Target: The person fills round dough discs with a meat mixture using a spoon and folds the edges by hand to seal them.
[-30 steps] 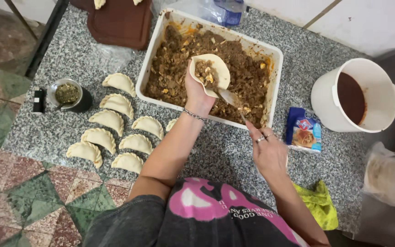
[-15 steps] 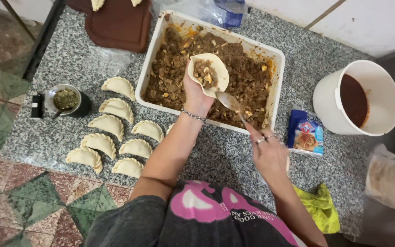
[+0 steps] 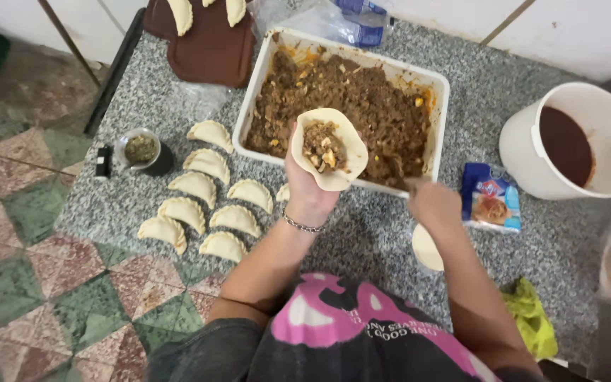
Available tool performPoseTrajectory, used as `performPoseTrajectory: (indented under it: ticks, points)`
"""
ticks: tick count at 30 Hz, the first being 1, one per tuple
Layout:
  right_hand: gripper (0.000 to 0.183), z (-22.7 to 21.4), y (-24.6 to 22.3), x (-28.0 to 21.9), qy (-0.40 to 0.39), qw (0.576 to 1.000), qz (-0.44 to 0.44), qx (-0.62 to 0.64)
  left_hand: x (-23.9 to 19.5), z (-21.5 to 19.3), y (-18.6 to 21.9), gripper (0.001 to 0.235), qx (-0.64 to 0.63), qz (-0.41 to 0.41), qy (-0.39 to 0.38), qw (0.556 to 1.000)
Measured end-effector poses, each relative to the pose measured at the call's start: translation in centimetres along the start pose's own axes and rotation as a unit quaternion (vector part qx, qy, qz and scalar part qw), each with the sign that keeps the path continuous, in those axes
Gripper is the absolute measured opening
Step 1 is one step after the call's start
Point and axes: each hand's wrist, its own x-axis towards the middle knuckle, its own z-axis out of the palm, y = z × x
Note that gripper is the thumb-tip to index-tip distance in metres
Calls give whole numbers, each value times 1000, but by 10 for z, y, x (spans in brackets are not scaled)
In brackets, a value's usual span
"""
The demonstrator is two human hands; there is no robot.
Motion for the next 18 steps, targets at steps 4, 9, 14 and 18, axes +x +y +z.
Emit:
performPoseTrajectory:
  ticks: [4, 9, 14, 18]
  points:
    - [29, -41, -20, -21, 142, 981, -129, -16, -37, -5, -12, 48, 0, 4, 4, 1000]
    - [66, -29, -58, -107, 320, 864, -225, 317, -79, -18, -27, 47, -6, 2, 12, 1000]
    - [90, -8, -65, -134, 445, 660, -288, 532, -109, -24, -55, 46, -9, -6, 20, 1000]
    - [51, -21, -42, -161, 444, 667, -298, 519, -126, -24, -72, 45, -19, -1, 18, 1000]
